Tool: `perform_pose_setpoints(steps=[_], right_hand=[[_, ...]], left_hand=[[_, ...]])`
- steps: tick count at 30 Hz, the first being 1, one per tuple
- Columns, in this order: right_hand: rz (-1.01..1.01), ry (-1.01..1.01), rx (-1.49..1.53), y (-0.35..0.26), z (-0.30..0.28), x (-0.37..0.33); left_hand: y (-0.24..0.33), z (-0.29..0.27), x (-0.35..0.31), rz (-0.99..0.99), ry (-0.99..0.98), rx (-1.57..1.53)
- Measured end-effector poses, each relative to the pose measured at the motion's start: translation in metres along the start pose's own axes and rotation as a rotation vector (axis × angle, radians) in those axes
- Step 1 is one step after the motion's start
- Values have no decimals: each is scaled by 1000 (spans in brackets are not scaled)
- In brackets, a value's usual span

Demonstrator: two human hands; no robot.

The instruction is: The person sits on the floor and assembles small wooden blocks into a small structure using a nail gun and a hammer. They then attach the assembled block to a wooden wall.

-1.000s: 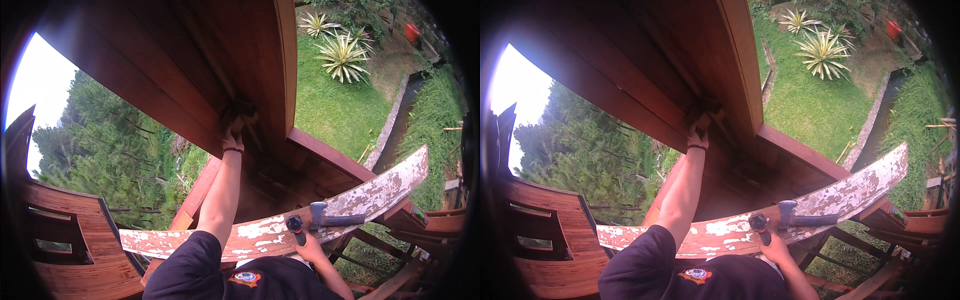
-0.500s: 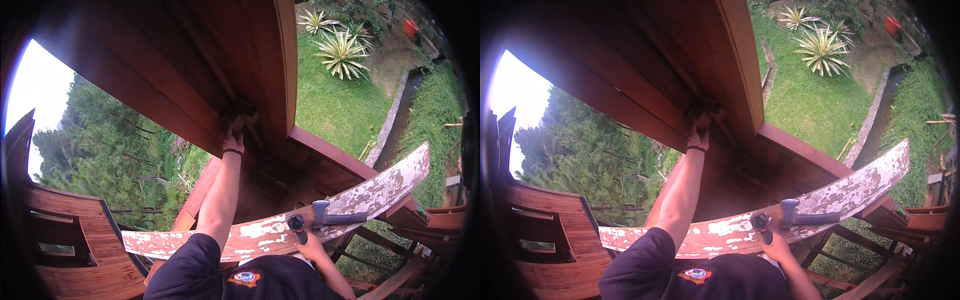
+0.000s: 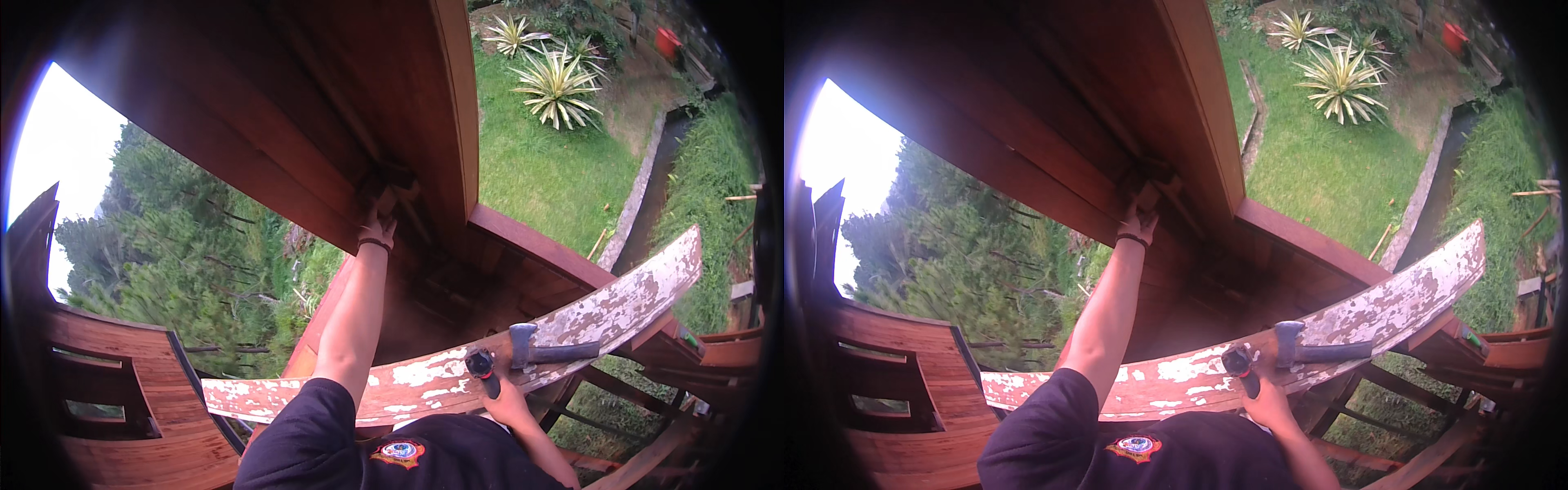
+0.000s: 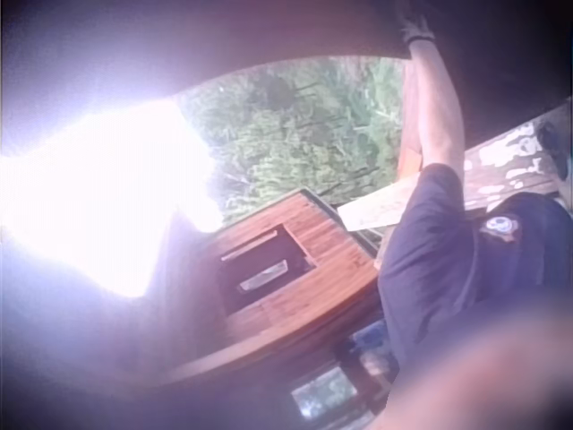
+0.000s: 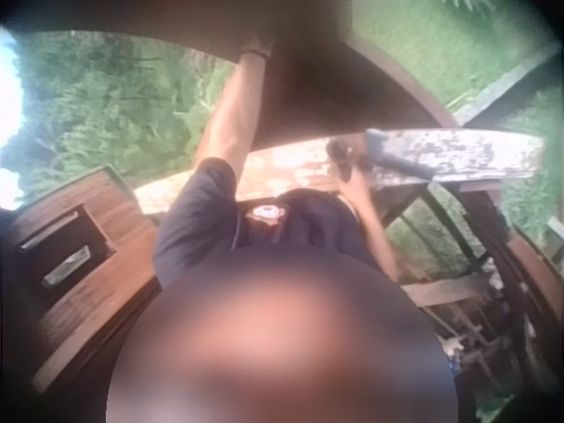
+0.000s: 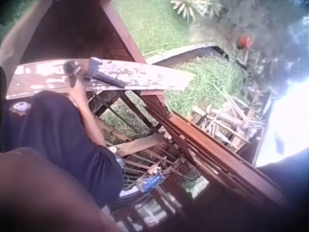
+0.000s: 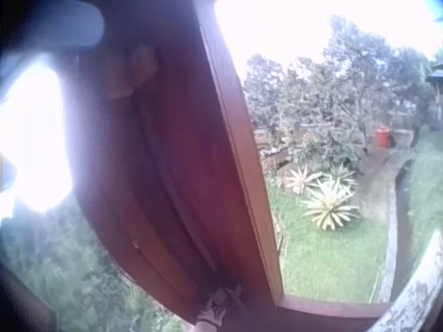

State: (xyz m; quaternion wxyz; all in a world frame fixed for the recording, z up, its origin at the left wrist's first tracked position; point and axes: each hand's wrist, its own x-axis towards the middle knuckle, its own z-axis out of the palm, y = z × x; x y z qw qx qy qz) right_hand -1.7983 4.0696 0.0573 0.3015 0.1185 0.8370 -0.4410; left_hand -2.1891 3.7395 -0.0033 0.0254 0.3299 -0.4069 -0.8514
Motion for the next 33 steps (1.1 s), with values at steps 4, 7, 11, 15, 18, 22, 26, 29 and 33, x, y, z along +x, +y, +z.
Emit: perform_pose_setpoints(steps=[4, 7, 11, 15, 18, 22, 26, 29, 33], right_hand=[[29, 20, -53, 1, -3, -8], [-14, 46, -38, 4, -1, -6], [26, 44, -80, 8, 6, -4], [-16, 74, -120, 13, 10, -3], [-10, 71, -116, 17, 11, 0], [44, 29, -53, 15, 13, 0], [34, 45, -119, 10, 12, -4], [-2, 68, -130, 10, 12, -5], [-173, 183, -198, 18, 18, 0]], left_hand=[[-2, 3, -5, 33, 29, -33], [-5, -4, -4, 49, 47, -164], [-15, -19, 13, 85, -82, -127], [-25, -14, 29, 52, -56, -118], [-22, -2, 21, 0, -14, -107], [-9, 7, -16, -39, 89, -135], [-3, -15, -85, 56, -82, -18], [0, -55, -150, 95, -190, 122], [17, -128, -228, 402, -327, 1134]])
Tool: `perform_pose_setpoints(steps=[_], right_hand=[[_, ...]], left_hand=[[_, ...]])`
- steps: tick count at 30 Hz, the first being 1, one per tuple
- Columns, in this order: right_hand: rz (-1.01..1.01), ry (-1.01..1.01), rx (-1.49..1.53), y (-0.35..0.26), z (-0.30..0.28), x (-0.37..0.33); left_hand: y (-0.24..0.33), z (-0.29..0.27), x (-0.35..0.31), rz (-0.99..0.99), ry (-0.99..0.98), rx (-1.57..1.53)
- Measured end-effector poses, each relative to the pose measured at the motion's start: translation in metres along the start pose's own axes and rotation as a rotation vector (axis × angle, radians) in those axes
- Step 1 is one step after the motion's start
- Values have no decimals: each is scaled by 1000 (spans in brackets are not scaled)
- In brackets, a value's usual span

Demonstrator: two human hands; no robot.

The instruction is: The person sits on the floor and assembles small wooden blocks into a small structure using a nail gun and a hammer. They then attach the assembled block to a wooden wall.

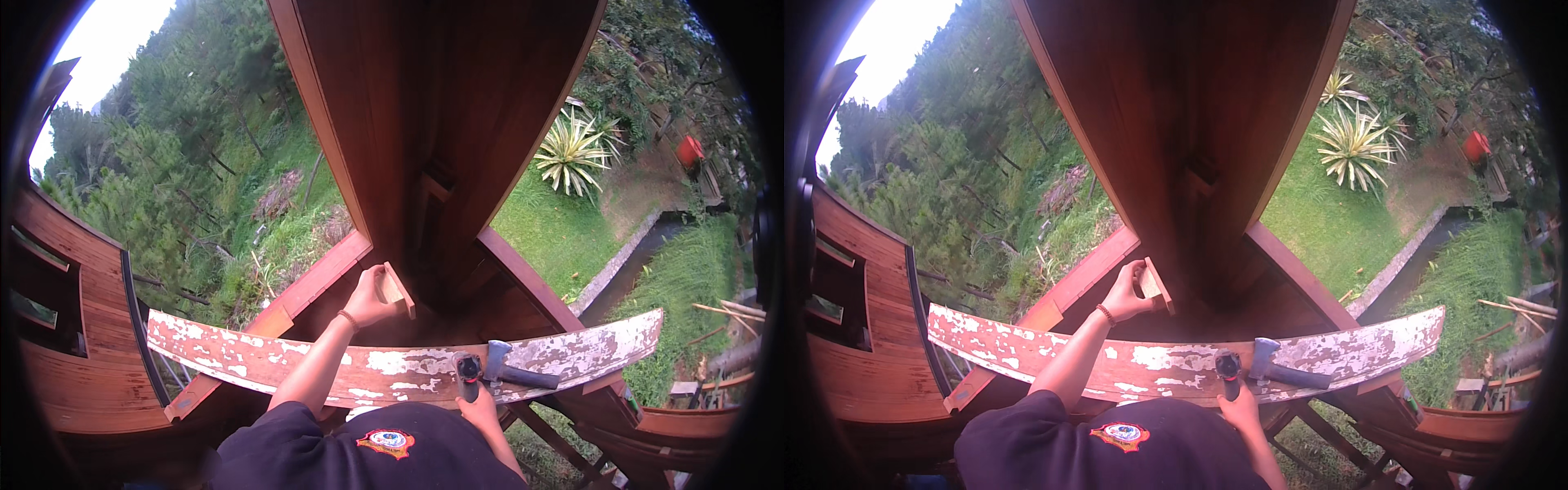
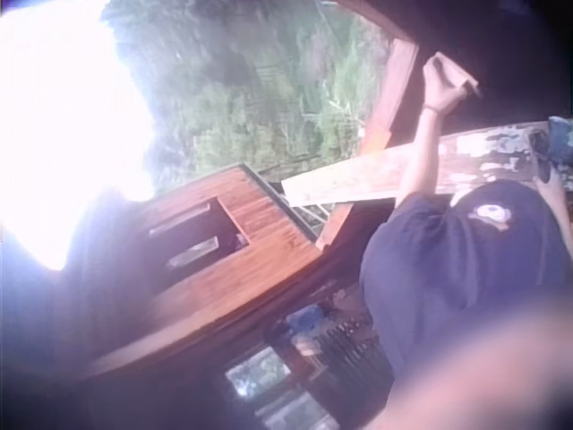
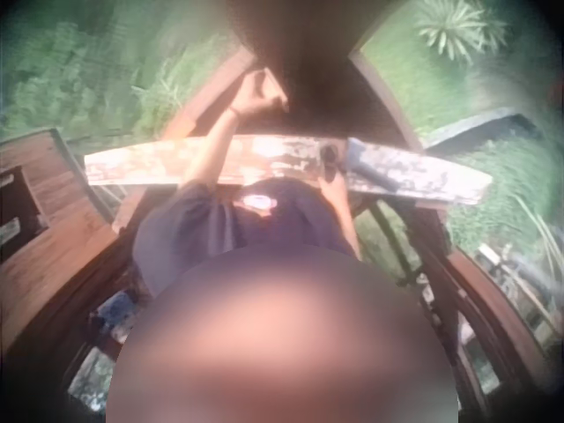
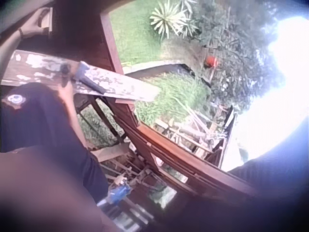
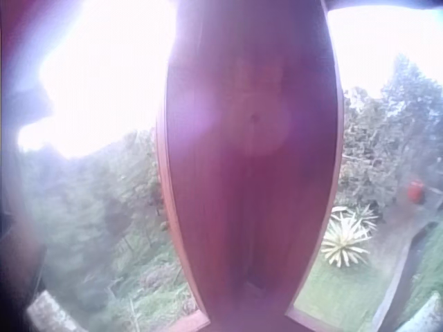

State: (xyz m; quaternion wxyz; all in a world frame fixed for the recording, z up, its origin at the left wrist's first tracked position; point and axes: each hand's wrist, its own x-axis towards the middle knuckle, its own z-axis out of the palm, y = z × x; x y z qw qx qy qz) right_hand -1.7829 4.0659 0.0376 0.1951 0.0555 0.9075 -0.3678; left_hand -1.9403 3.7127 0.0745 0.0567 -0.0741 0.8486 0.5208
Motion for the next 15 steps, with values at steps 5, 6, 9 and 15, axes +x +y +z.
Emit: perform_pose_setpoints(steps=[5, 6, 9, 15], right_hand=[[231, -107, 135, 1, 3, 1], [241, -141, 239, 0, -1, 0], [230, -116, 239, -9, -2, -1], [245, -127, 264, -15, -1, -3]], left_hand=[[-44, 1, -104, 54, -423, 685], [-55, 7, -121, 49, -423, 690], [-87, 27, -150, 128, -344, 759], [-124, 40, -178, -390, 79, 257]])
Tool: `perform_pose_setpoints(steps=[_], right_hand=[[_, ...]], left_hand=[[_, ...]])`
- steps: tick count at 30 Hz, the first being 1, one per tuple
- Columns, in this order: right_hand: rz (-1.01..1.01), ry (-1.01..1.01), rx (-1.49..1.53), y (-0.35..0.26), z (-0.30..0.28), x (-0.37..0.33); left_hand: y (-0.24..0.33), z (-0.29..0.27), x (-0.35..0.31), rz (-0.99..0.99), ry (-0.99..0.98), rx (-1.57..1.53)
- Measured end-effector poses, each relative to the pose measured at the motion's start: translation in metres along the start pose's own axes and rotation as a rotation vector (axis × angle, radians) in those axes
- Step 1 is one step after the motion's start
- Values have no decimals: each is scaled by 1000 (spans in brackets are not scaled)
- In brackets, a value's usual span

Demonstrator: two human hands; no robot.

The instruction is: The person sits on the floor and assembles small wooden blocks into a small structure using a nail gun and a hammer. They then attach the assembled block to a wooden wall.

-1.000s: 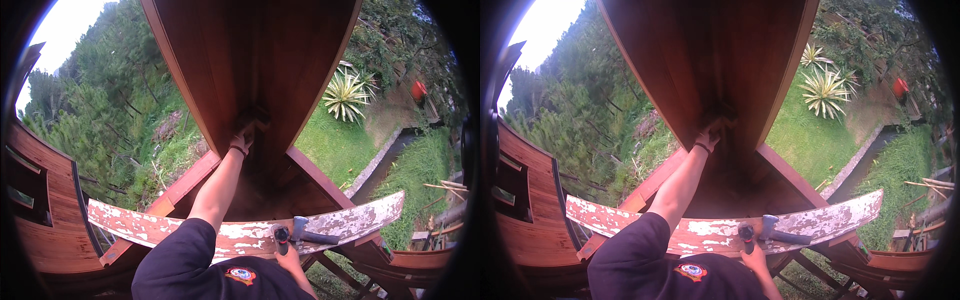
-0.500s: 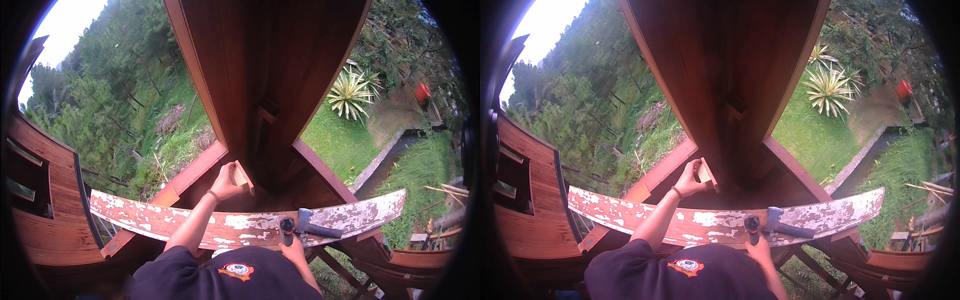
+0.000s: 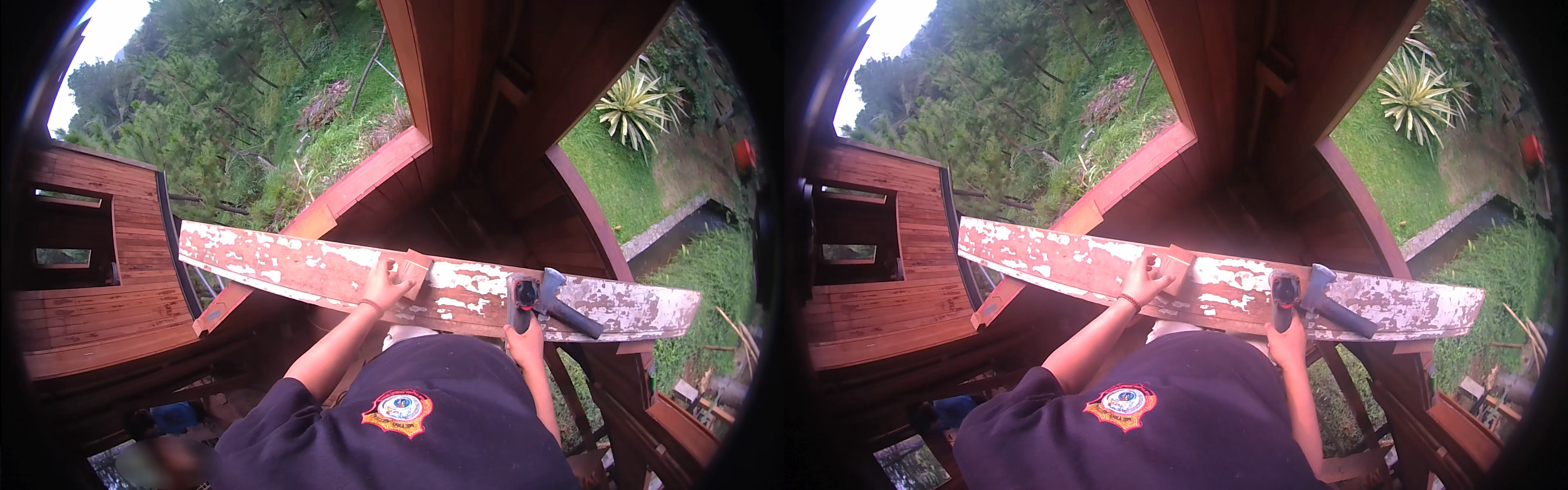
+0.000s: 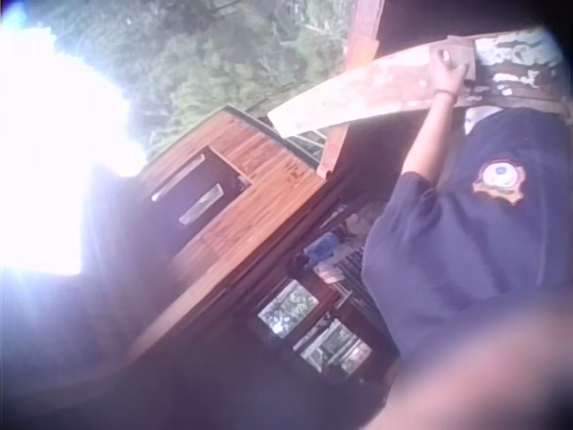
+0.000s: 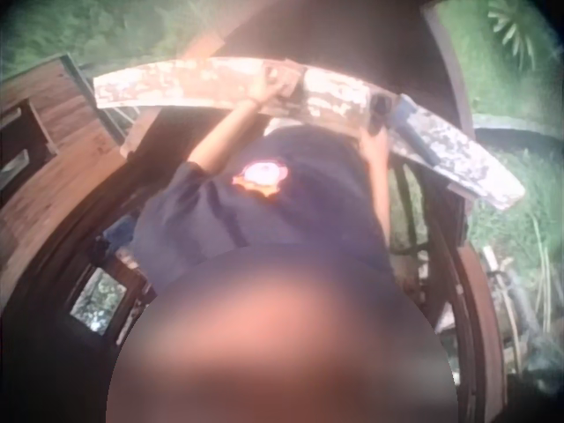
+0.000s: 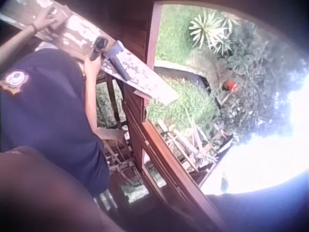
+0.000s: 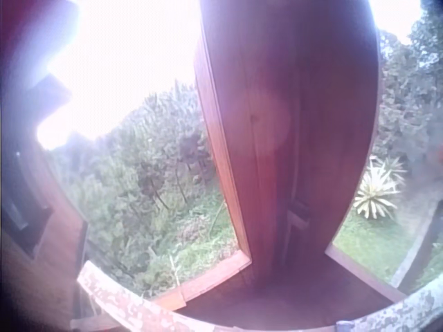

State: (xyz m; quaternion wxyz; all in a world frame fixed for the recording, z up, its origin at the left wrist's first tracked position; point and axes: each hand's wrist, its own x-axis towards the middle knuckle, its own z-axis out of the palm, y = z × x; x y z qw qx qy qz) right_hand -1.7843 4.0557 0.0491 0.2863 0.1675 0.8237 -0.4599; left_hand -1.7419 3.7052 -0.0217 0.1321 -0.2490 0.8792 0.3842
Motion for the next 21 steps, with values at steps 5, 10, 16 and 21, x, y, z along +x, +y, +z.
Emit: perform_pose_setpoints(steps=[5, 10, 16, 21], right_hand=[[-23, -16, -20, -2, -4, 0], [-23, -14, -11, -4, -8, -2], [-36, 18, -175, 19, -6, 13], [-205, 57, -152, 33, -5, 19]], left_hand=[[23, 12, -2, -144, -83, 325], [51, -7, -6, -124, -173, 557], [59, -6, 17, -471, -306, 332], [53, 9, 30, -562, -343, 68]])
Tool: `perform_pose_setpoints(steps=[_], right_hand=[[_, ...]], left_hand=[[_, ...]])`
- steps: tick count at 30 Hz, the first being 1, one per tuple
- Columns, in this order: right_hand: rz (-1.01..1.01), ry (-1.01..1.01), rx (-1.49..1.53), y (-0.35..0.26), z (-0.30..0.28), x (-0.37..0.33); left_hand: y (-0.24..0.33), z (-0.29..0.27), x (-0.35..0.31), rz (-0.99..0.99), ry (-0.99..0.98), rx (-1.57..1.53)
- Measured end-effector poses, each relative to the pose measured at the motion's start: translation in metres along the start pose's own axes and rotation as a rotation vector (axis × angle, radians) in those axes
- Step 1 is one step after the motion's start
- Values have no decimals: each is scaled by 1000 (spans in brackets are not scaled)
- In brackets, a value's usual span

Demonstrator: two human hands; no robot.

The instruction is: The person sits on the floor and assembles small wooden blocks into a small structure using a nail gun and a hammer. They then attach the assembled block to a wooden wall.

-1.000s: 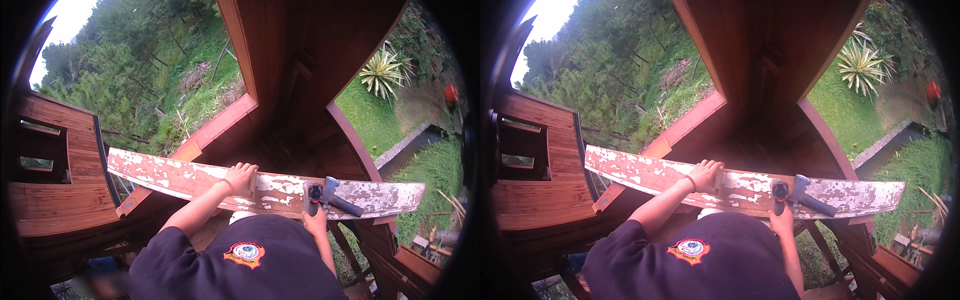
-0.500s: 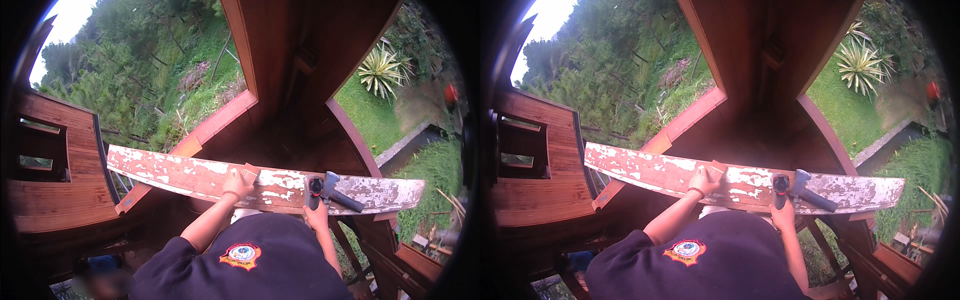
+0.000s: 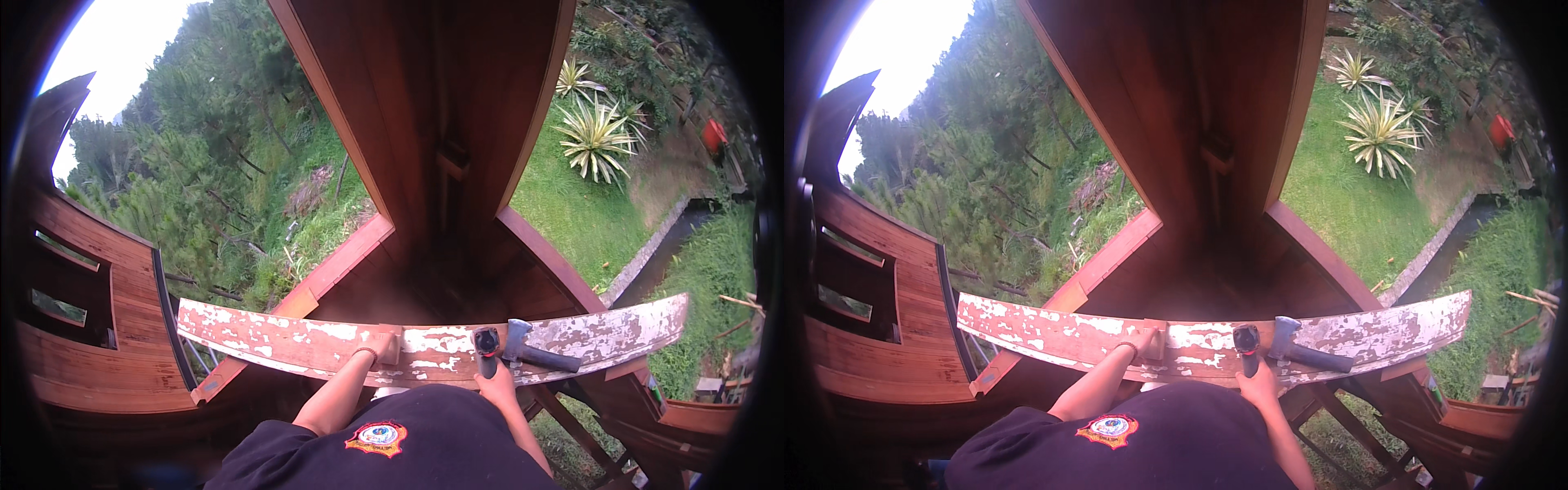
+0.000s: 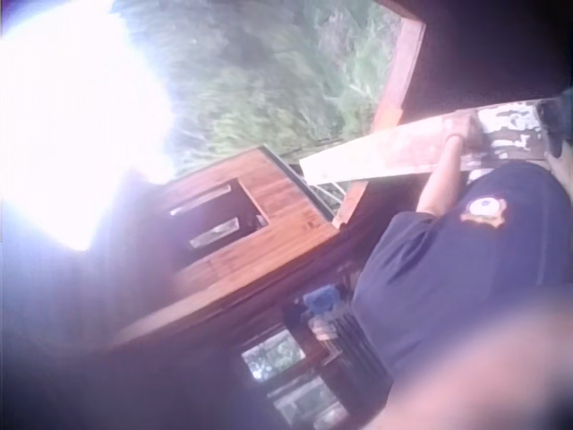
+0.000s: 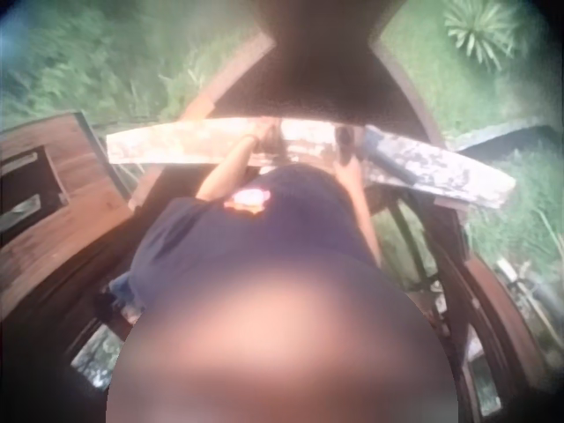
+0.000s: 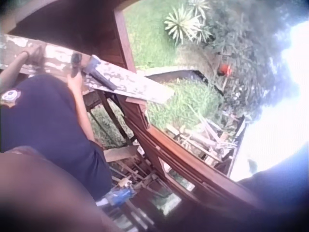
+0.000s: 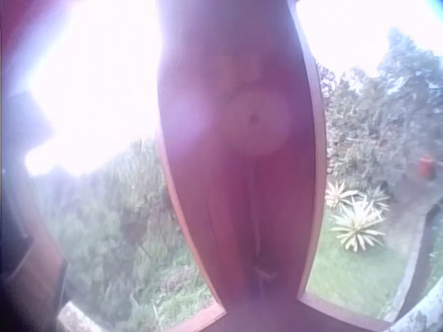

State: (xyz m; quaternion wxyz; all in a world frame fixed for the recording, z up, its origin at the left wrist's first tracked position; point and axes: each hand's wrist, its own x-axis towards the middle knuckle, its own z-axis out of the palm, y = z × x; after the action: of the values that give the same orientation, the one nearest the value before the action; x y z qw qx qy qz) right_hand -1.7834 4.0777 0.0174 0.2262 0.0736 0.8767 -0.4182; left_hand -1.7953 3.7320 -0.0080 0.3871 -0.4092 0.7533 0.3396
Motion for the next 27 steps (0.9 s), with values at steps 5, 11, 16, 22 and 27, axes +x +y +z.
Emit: perform_pose_setpoints(steps=[5, 11, 16, 22, 27], right_hand=[[66, -69, -87, -9, -10, 0], [-50, -28, 169, -25, -18, -11], [-25, -117, 173, -24, -19, -11], [-9, -84, -5, -3, -10, 6], [39, -71, -34, -5, -14, 3]], left_hand=[[-10, 13, 24, -98, -37, -181], [-30, 25, 69, -2, -8, 134], [-18, 13, 62, -89, -274, -76], [30, -8, 20, 19, -175, -571], [137, -38, 44, 301, -232, -1197]])
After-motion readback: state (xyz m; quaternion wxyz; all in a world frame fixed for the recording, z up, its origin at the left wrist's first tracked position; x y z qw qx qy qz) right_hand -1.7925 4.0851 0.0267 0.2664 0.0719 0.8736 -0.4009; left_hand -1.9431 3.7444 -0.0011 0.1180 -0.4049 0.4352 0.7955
